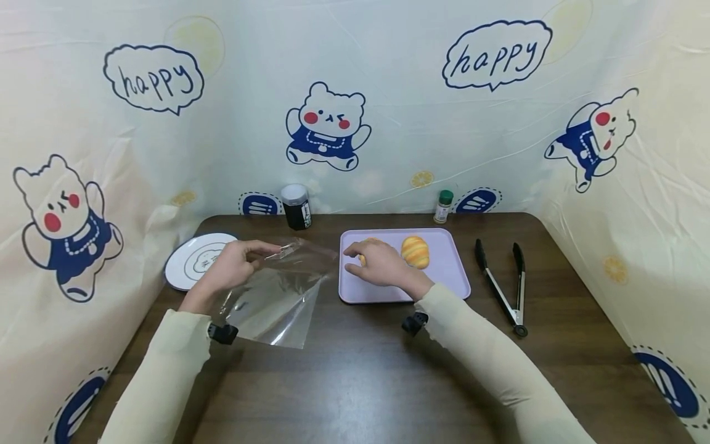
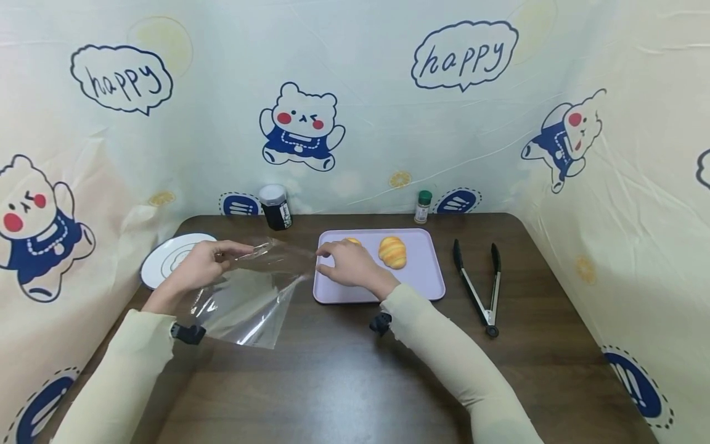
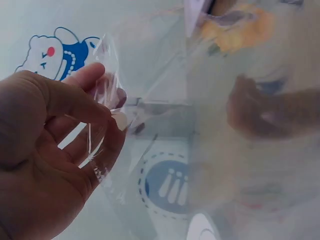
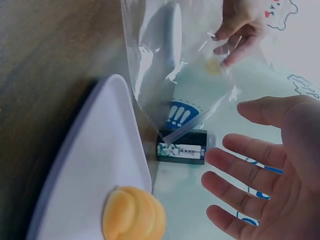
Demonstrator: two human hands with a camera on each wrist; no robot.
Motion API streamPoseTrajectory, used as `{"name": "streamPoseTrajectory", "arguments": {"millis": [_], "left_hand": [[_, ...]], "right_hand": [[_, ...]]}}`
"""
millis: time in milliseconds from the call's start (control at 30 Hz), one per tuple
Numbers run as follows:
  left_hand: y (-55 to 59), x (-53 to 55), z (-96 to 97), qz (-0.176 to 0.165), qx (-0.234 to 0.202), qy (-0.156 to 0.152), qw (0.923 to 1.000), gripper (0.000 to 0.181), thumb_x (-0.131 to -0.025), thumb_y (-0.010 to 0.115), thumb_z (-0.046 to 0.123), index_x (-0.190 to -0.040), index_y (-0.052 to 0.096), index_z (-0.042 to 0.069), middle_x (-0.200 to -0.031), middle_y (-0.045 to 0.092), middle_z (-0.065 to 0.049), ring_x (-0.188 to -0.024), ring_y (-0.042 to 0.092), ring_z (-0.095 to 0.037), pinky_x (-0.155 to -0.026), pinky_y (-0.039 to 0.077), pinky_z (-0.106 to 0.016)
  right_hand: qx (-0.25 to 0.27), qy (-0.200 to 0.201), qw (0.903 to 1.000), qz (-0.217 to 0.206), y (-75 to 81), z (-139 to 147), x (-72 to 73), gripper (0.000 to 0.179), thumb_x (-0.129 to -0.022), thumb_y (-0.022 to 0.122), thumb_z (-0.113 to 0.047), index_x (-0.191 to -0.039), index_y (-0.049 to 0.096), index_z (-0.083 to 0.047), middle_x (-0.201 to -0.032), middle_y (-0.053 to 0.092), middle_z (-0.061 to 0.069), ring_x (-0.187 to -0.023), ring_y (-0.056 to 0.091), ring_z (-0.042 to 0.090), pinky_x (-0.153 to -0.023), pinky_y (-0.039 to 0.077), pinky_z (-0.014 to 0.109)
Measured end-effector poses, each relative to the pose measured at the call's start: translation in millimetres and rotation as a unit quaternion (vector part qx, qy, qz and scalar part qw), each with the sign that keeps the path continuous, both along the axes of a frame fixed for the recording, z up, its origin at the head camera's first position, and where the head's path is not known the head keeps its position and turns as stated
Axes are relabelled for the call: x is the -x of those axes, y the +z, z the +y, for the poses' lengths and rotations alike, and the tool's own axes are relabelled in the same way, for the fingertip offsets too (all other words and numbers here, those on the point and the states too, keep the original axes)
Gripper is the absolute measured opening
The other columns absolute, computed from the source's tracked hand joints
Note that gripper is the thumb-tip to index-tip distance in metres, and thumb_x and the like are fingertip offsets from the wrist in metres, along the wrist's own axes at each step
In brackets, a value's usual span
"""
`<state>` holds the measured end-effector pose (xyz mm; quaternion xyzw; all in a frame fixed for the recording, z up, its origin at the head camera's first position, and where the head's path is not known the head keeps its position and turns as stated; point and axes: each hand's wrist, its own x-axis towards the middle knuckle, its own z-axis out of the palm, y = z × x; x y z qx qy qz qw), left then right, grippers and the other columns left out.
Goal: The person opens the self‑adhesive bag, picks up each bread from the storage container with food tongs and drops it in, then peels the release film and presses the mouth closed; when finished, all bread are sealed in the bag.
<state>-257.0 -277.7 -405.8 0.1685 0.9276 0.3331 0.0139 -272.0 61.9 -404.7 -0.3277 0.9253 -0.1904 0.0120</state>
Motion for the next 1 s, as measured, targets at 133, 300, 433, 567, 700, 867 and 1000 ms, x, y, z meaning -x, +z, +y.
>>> {"name": "streamPoseTrajectory", "arguments": {"millis": [133,300,433,567,700,867,1000], "left_hand": [[7.2,-2.7,1.9,-0.014,-0.025,-0.010,0.9995,0.055,-0.084,0.047,-0.016,-0.126,0.070,0.013,-0.128,0.069,-0.015,-0.107,0.068,-0.035,-0.081,0.058,-0.033],[13.3,-3.9,6.5,-0.032,-0.030,-0.018,0.9989,0.055,-0.087,0.047,-0.015,-0.124,0.071,0.017,-0.126,0.070,-0.012,-0.107,0.065,-0.031,-0.089,0.055,-0.041],[17.4,-4.3,11.2,-0.040,-0.033,-0.036,0.9980,0.054,-0.087,0.049,-0.014,-0.122,0.073,0.020,-0.124,0.071,-0.009,-0.105,0.064,-0.026,-0.088,0.054,-0.035],[20.0,-3.8,16.4,-0.042,-0.046,-0.066,0.9959,0.053,-0.087,0.049,-0.014,-0.119,0.074,0.020,-0.123,0.072,-0.006,-0.102,0.064,-0.027,-0.083,0.054,-0.028],[20.4,-3.2,20.2,-0.041,-0.057,-0.088,0.9937,0.054,-0.086,0.048,-0.015,-0.118,0.074,0.020,-0.124,0.072,-0.005,-0.103,0.065,-0.025,-0.084,0.053,-0.025],[21.7,-3.0,24.6,-0.030,-0.059,-0.107,0.9921,0.054,-0.086,0.048,-0.015,-0.118,0.074,0.019,-0.125,0.072,-0.004,-0.110,0.065,-0.023,-0.087,0.053,-0.023],[21.7,-3.2,29.0,-0.006,-0.043,-0.103,0.9937,0.044,-0.089,0.056,-0.010,-0.117,0.075,0.017,-0.129,0.070,-0.002,-0.122,0.062,-0.025,-0.094,0.055,-0.035]], "right_hand": [[0.024,-0.007,0.9996,-0.010,5.0,0.8,0.4,0.040,-0.097,0.063,-0.036,-0.128,0.067,-0.011,-0.121,0.071,0.004,-0.115,0.065,0.023,-0.099,0.051,0.042],[0.041,-0.004,0.9991,-0.008,8.0,-3.2,0.0,0.037,-0.098,0.060,-0.037,-0.126,0.067,-0.013,-0.120,0.071,0.002,-0.113,0.065,0.019,-0.098,0.052,0.040],[0.064,0.010,0.9979,-0.002,10.6,-7.8,-1.2,0.034,-0.099,0.059,-0.037,-0.123,0.068,-0.015,-0.118,0.072,0.003,-0.110,0.065,0.020,-0.094,0.052,0.039],[0.073,0.019,0.9971,-0.010,13.6,-12.6,-2.3,0.035,-0.100,0.058,-0.038,-0.125,0.067,-0.015,-0.120,0.071,0.005,-0.112,0.064,0.020,-0.095,0.052,0.039],[0.078,0.025,0.9965,-0.017,15.5,-18.6,-4.5,0.033,-0.099,0.061,-0.037,-0.123,0.068,-0.016,-0.114,0.071,0.001,-0.106,0.064,0.014,-0.090,0.053,0.033],[0.087,0.035,0.9956,-0.011,15.3,-25.8,-6.3,0.018,-0.098,0.064,-0.031,-0.107,0.073,-0.018,-0.092,0.072,-0.006,-0.083,0.063,0.007,-0.072,0.050,0.023],[0.081,0.021,0.9964,-0.019,15.8,-28.2,-6.9,0.013,-0.097,0.066,-0.029,-0.096,0.074,-0.020,-0.086,0.073,-0.008,-0.076,0.062,0.004,-0.066,0.048,0.020]]}}
